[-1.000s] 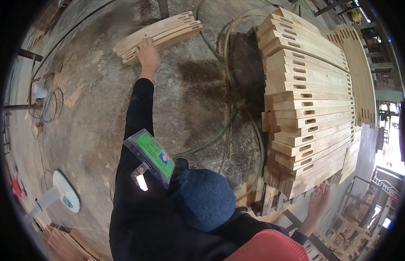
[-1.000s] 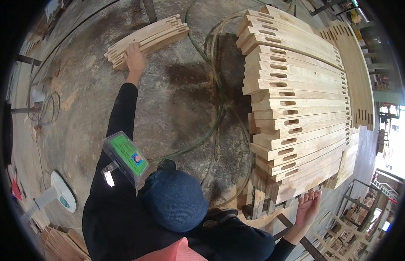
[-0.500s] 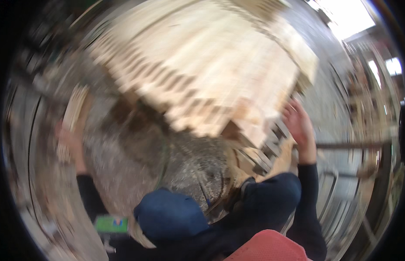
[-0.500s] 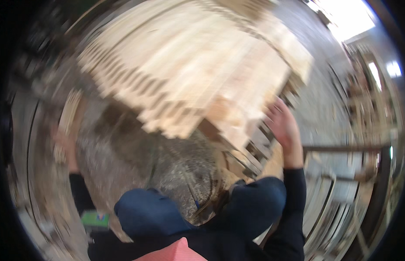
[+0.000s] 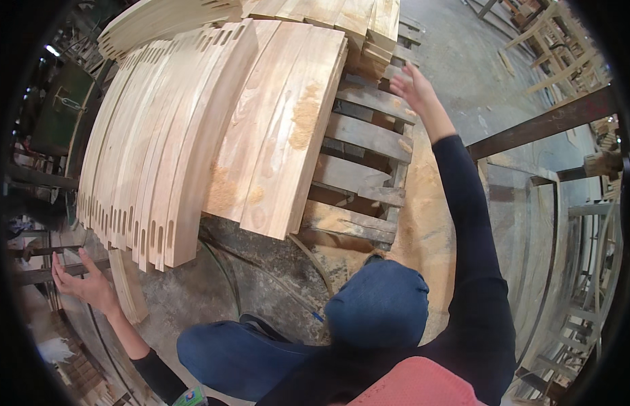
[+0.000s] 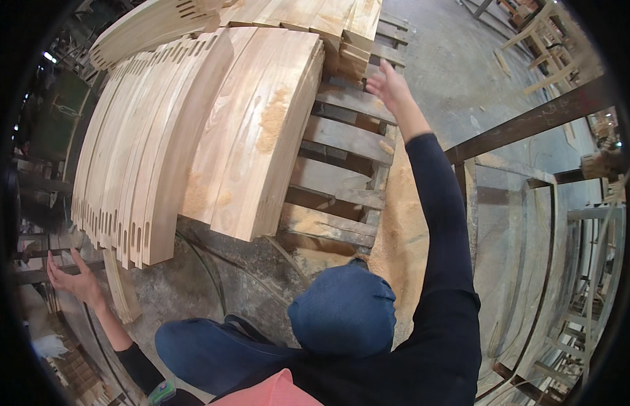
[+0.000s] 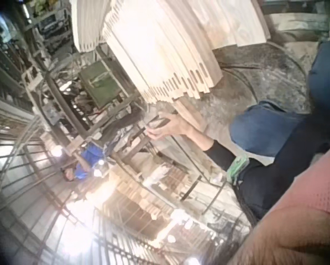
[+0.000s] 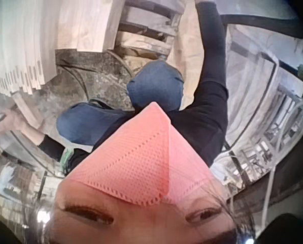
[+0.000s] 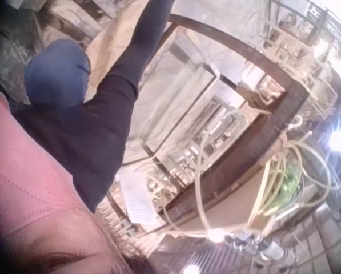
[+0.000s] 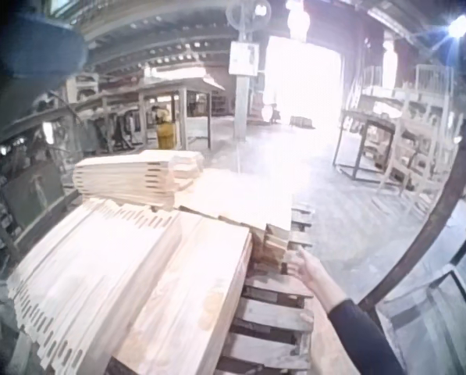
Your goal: The person squats and repeatedly picks up small wooden pieces with cutouts from a pile, aligns them, and stacks them into neat piles on a pallet. The person handles the pieces by hand and moves between stacks to organize them.
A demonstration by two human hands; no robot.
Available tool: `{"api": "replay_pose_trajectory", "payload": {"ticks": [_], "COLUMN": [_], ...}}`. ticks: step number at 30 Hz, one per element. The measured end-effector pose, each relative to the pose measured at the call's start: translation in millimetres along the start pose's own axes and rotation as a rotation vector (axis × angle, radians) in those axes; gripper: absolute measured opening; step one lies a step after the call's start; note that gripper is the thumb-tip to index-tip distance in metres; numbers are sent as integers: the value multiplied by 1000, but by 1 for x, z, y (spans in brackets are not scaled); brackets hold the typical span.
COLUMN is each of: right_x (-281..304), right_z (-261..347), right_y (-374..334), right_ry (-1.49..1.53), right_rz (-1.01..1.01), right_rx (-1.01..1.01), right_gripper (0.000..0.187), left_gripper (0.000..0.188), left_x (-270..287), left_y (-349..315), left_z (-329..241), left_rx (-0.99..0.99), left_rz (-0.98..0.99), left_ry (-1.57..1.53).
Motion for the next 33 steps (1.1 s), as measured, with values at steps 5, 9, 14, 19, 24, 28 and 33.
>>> {"api": "replay_pose_trajectory", "payload": {"ticks": [5,9,14,19,24,28,33], "right_x": [-47,-21,-58,-3,-3,10,44], "right_z": [0,31,3,31,26,9,-47], "right_y": [68,103,106,117,97,61,-44], "right_ry": [-128,-187,-18,-17,-68,44,-28], "right_rz": [-20,-106,-156,-346,-104,3,244], "right_rx": [-89,-79,-165,-66,-103,-80,-96], "right_gripper": [87,78,73,71,68,63,62], "left_gripper": [56,46,45,43,42,38,43], "left_x": [48,45,47,39,37,33,37], "left_y": [41,22,23,9,17,11,-14], "left_z": [-102,-151,-191,-195,-203,-232,-284], "left_rx": [-271,-309,-501,-506,-554,-603,-777], "left_rz": [42,140,285,324,397,477,730], "left_ry": [160,-58,67,-47,-51,-225,-585]}}
Point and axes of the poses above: each hand's wrist, its own y-axis towards the middle knuckle, its own x-axis out of the back of the hand, z = x × y, the point moved 1 cm from there along y, towards the middle knuckle, and after that the axes turned 4 degrees about -y, right-handed, at the moved point
